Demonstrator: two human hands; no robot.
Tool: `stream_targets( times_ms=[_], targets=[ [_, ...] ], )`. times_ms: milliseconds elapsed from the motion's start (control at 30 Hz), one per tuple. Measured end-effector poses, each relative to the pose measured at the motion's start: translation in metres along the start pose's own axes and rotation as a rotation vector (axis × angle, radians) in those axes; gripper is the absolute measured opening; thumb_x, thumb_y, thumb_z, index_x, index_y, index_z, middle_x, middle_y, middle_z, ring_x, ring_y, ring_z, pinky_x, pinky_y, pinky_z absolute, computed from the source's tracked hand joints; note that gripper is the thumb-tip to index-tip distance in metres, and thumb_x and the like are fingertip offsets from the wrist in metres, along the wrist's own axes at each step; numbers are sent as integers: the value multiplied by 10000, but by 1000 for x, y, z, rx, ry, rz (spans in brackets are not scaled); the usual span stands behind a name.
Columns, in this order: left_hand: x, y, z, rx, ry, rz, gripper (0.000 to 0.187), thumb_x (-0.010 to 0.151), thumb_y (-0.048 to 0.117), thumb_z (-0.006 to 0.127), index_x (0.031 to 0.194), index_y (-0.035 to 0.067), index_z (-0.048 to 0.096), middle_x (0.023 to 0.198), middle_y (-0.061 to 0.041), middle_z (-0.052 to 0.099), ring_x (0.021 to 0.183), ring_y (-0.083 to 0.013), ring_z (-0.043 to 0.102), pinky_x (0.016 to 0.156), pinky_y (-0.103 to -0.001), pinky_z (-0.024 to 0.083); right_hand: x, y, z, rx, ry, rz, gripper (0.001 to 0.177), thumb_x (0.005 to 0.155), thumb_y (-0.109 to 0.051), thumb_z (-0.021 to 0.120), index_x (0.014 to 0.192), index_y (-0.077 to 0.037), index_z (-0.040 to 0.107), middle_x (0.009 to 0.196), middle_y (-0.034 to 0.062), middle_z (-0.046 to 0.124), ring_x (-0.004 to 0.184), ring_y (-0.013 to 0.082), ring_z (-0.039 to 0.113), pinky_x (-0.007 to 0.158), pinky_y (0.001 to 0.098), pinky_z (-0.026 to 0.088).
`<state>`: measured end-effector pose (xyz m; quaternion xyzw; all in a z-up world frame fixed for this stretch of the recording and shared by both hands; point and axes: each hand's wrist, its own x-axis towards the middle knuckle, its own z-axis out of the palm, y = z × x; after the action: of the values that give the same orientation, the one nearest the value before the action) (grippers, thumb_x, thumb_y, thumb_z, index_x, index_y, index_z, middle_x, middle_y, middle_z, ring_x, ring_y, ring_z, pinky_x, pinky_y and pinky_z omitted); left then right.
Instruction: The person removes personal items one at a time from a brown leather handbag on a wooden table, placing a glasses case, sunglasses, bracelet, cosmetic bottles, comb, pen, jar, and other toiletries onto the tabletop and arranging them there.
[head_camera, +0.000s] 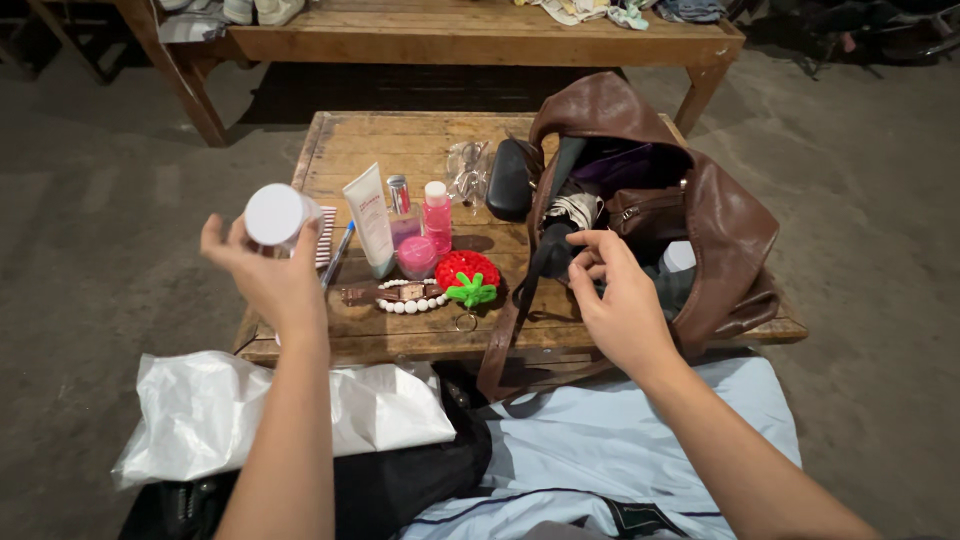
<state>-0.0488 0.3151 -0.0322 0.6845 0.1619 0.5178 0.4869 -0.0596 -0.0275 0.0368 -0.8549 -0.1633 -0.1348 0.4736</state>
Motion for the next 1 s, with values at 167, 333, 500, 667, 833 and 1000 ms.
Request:
stream_targets(
  times_ms=[167,333,500,667,833,1000],
  targets=[
    [25,-23,22,-40,-199,-61,978,805,-11,907,1524,41,245,1429,-188,610,1332,-286,616,1137,-376,488,1,3,1,-1,-5,5,294,960,-83,613,1252,-58,593,941,25,639,804,109,622,678,270,482],
    [38,-65,51,-107,-349,-72,954,797,-75,858,1513,71,245,1441,-144,553,1264,-240,625,1036,-354,556,1,5,-4,-25,-12,68,298,962,-98,605,1258,-66,594,955,19,633,811,109,622,672,285,482],
    [73,-118,100,-773,-220,-569,562,923,231,645,1412,120,393,1273,-135,590,1025,-225,608,880,-405,596,-1,9,-10,19,-23,116,299,973,-114,593,1269,-71,583,945,21,620,834,100,649,698,279,505],
    [83,-132,124,-932,-263,-724,477,1085,453,482,1443,140,442,1313,-195,553,1075,-319,645,825,-444,624,0,12,-15,3,-14,107,300,979,-115,593,1276,-78,585,936,12,628,828,104,673,684,270,489],
    [78,-119,129,-688,-401,-625,460,1049,371,505,1437,165,369,1312,-168,523,1063,-315,664,688,-446,666,0,17,-17,2,-7,141,304,977,-125,597,1278,-83,583,936,9,624,819,100,690,643,271,474],
    [77,-122,136,-324,-545,-399,608,947,147,619,1458,172,291,1312,-154,486,1020,-262,659,693,-368,661,-1,21,-16,52,-4,81,302,985,-120,598,1282,-68,584,948,19,623,830,105,697,720,252,524]
  ],
)
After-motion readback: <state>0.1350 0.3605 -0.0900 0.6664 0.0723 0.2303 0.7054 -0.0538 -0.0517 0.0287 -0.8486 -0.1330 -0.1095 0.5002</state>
